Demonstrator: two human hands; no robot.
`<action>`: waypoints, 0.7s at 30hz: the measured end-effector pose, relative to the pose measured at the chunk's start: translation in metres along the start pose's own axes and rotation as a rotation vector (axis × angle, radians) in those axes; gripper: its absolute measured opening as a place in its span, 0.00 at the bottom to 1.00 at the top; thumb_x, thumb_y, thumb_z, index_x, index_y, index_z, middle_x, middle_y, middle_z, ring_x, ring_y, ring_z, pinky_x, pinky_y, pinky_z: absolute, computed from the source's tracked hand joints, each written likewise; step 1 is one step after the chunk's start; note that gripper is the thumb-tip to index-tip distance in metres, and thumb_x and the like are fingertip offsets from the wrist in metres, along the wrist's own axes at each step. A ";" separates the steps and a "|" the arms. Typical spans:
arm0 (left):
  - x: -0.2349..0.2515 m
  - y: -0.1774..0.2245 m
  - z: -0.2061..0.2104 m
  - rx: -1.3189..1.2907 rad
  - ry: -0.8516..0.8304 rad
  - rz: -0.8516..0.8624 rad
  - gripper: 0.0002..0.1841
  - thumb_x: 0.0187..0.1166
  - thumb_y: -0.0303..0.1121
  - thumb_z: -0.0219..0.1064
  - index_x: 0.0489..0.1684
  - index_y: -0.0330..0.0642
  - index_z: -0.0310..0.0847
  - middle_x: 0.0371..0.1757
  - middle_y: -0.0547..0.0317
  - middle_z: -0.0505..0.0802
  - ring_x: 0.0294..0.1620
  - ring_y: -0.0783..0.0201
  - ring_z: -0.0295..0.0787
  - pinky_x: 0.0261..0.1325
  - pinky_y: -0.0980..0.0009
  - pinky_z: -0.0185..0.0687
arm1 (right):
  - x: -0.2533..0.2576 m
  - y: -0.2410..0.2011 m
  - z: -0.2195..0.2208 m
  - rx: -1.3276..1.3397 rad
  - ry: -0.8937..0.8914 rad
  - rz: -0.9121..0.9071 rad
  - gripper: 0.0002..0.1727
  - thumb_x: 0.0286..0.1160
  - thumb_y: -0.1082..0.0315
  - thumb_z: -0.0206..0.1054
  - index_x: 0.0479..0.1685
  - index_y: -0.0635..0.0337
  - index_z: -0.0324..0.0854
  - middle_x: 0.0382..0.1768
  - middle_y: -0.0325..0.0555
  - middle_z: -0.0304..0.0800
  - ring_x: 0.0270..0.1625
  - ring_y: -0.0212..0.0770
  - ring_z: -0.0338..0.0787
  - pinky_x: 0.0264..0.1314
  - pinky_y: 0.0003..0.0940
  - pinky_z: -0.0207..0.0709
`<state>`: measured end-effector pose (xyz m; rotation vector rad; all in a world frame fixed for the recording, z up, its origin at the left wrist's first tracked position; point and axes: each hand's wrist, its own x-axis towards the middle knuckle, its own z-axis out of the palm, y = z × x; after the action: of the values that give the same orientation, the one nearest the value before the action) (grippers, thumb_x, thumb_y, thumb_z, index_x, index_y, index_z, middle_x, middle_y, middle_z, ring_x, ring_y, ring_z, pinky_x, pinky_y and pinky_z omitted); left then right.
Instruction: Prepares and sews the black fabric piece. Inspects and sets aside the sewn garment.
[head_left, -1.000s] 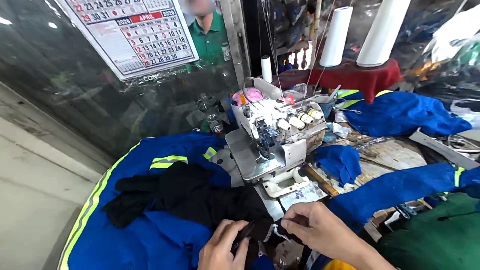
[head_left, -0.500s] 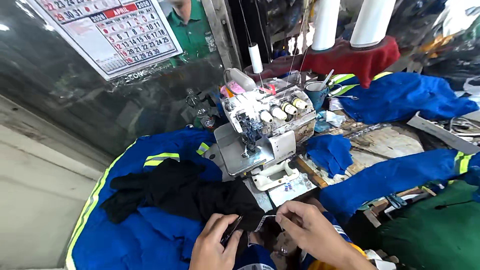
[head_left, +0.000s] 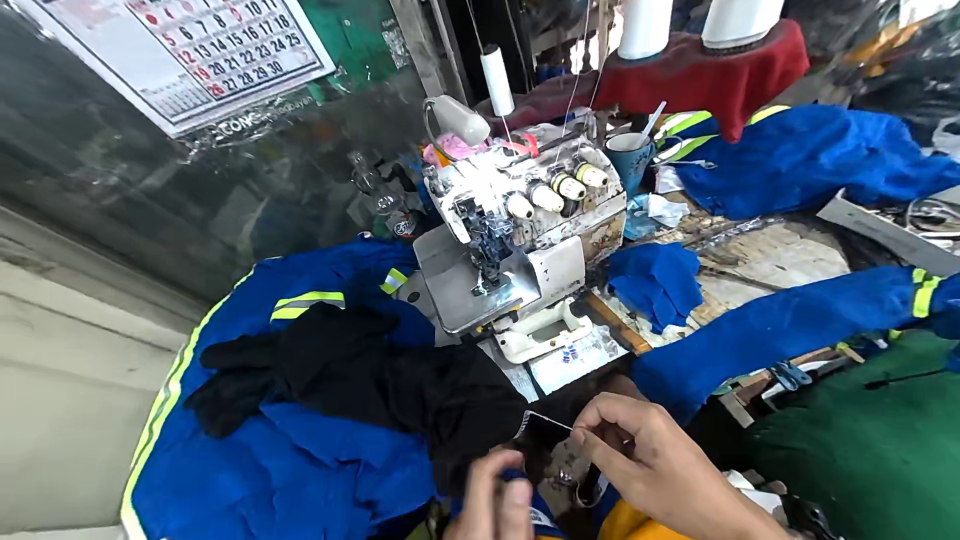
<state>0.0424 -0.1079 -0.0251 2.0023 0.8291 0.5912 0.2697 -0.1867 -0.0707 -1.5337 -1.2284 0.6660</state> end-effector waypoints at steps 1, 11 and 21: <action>0.001 -0.006 0.016 -0.018 -0.014 -0.032 0.20 0.95 0.40 0.48 0.67 0.34 0.78 0.31 0.58 0.88 0.26 0.66 0.85 0.29 0.64 0.85 | 0.000 -0.001 0.001 0.004 -0.005 -0.005 0.10 0.81 0.55 0.66 0.41 0.48 0.89 0.37 0.32 0.88 0.31 0.26 0.84 0.31 0.23 0.80; 0.039 -0.012 0.050 -0.018 0.244 0.036 0.09 0.87 0.37 0.63 0.41 0.46 0.89 0.27 0.68 0.90 0.24 0.73 0.85 0.27 0.73 0.84 | -0.004 -0.001 0.001 -0.011 0.015 -0.068 0.09 0.80 0.57 0.66 0.39 0.49 0.89 0.36 0.33 0.87 0.31 0.26 0.84 0.30 0.24 0.80; 0.042 -0.017 0.056 0.040 0.264 0.061 0.11 0.88 0.39 0.62 0.40 0.47 0.89 0.26 0.70 0.89 0.23 0.74 0.84 0.25 0.74 0.83 | -0.004 0.001 -0.001 -0.047 -0.035 -0.063 0.10 0.80 0.57 0.65 0.39 0.49 0.89 0.37 0.34 0.87 0.32 0.26 0.84 0.31 0.25 0.81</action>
<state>0.1027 -0.1000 -0.0641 2.0176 0.9454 0.8946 0.2699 -0.1904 -0.0713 -1.5208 -1.3213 0.6293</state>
